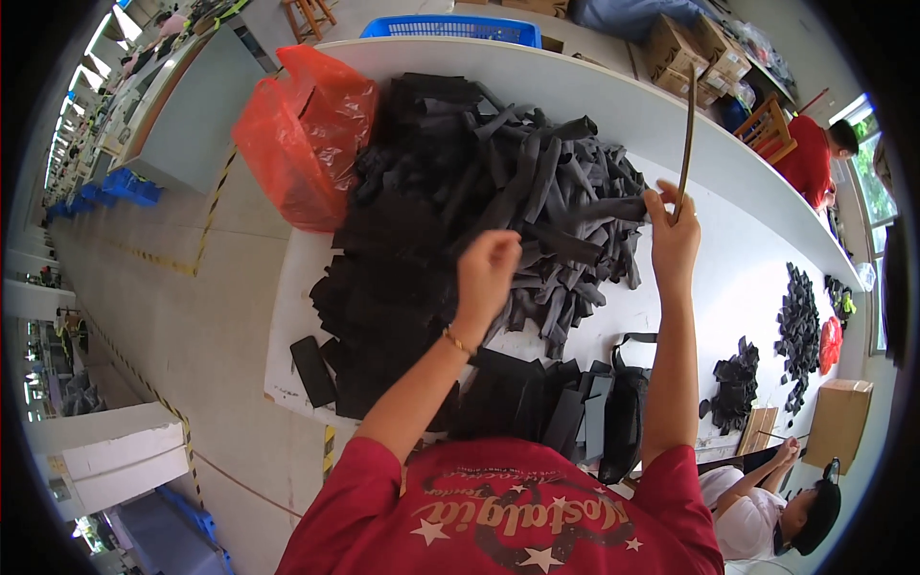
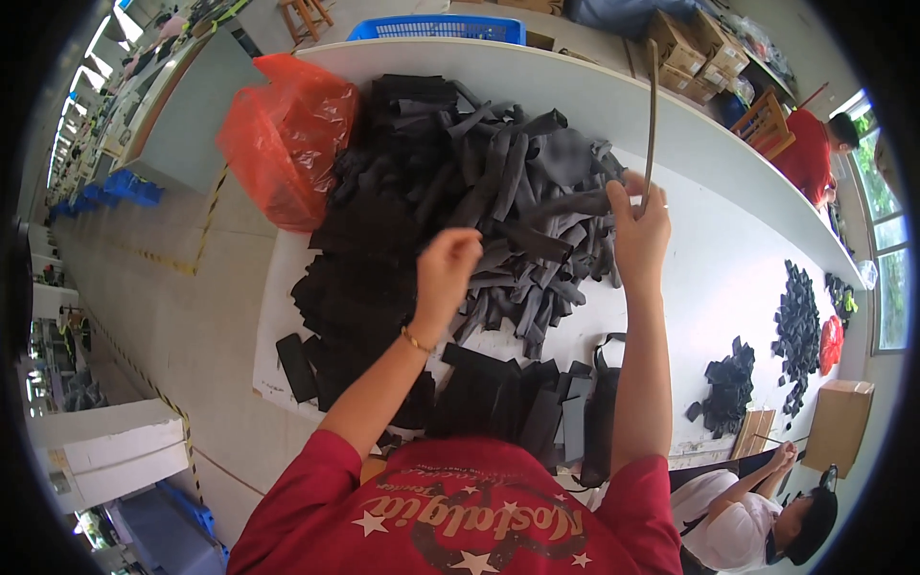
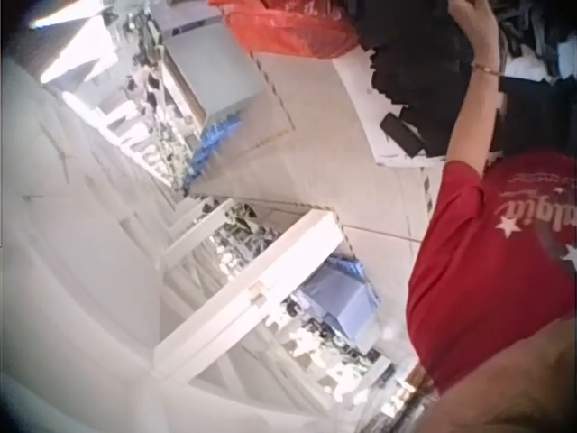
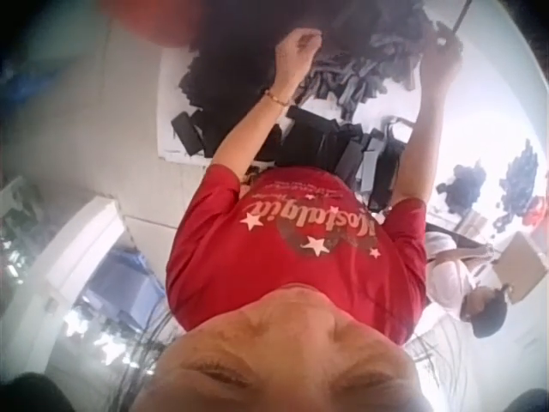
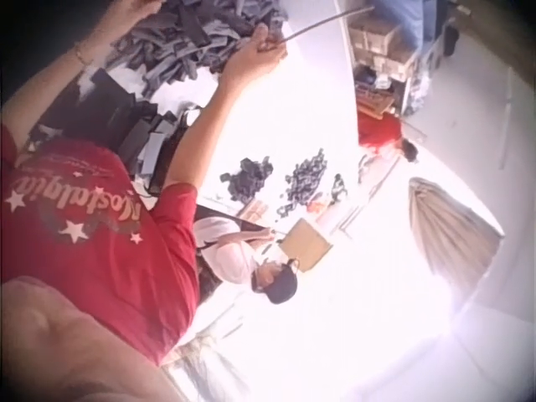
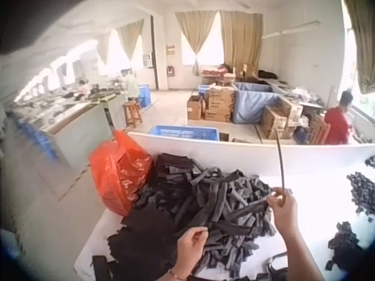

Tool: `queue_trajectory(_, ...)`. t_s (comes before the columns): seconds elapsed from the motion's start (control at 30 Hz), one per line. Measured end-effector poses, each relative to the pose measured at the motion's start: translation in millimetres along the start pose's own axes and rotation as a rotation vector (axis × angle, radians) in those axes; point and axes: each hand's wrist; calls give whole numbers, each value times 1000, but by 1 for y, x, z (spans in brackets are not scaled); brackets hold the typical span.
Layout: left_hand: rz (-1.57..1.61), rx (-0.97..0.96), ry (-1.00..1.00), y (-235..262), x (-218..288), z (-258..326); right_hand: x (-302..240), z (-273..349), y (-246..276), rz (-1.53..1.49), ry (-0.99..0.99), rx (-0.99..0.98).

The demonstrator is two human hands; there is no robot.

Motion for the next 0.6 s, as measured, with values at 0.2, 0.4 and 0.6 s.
queue_trajectory(0.2, -466, 199, -288, -30, -13, -100, 13, 4, -53, -147, -121, -276)
queue_trajectory(0.4, -357, 50, -341, -11, -18, -111, 15, 4, -93, -327, -229, -506)
queue_trajectory(0.6, -608, -32, -567, -11, -5, -107, 44, -1, -133, -337, -242, -504)
Point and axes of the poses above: each hand's wrist, its own z-axis away from the middle knuckle, its own y-axis out of the back of the hand, x = y × z, and after that the axes turned 9 degrees about y, right-handed
